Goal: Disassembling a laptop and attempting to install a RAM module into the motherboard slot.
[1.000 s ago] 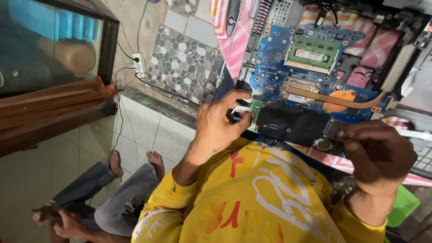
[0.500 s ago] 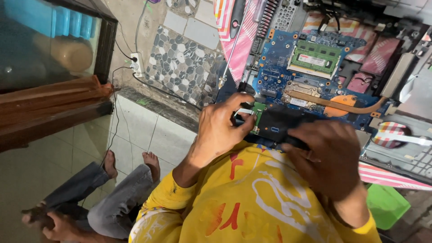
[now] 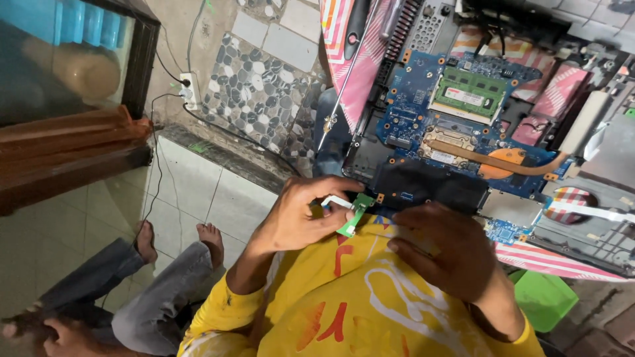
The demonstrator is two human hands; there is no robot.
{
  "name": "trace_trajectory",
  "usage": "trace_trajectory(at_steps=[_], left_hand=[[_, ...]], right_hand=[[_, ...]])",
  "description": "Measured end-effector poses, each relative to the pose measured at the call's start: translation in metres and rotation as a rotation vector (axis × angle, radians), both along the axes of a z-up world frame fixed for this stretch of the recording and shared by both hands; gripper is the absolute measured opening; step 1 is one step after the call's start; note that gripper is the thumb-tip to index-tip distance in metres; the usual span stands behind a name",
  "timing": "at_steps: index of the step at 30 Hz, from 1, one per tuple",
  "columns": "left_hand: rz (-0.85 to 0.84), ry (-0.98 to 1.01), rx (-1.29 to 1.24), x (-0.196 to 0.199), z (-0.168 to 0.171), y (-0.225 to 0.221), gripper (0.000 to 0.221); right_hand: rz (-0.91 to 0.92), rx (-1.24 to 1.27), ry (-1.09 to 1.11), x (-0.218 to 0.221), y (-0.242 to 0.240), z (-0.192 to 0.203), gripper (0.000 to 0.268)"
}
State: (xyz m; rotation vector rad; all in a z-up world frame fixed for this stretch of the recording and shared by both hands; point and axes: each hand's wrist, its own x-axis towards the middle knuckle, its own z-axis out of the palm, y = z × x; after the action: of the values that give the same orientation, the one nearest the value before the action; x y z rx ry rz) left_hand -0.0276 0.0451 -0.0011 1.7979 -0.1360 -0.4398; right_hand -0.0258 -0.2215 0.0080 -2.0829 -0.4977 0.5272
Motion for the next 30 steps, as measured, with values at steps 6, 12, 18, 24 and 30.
trace_trajectory(at_steps=[6,12,18,24,30], left_hand=[[-0.086,-0.086,-0.292,-0.012,-0.029,-0.021,0.038],[-0.085,-0.119,-0.192,0.019,0.012,-0.051,0.031],[0.173,-0.144,0.381,0.033,0.022,-0.051,0.017],[0.124,-0.240,0.573,0.026,0.018,-0.055,0.030],[0.227,-0.284,0.311,0.007,0.000,-0.066,0.015]], right_hand=[[-0.032,0.020,0.050,-0.003,0.004,0.004,0.046],[-0.266,0.191,0.112,-0.013,-0.014,-0.007,0.027],[-0.767,0.348,-0.019,-0.054,-0.075,-0.027,0.031],[-0.863,0.118,-0.131,-0.029,-0.084,-0.018,0.032],[-0.857,0.036,-0.147,-0.024,-0.068,-0.032,0.030]])
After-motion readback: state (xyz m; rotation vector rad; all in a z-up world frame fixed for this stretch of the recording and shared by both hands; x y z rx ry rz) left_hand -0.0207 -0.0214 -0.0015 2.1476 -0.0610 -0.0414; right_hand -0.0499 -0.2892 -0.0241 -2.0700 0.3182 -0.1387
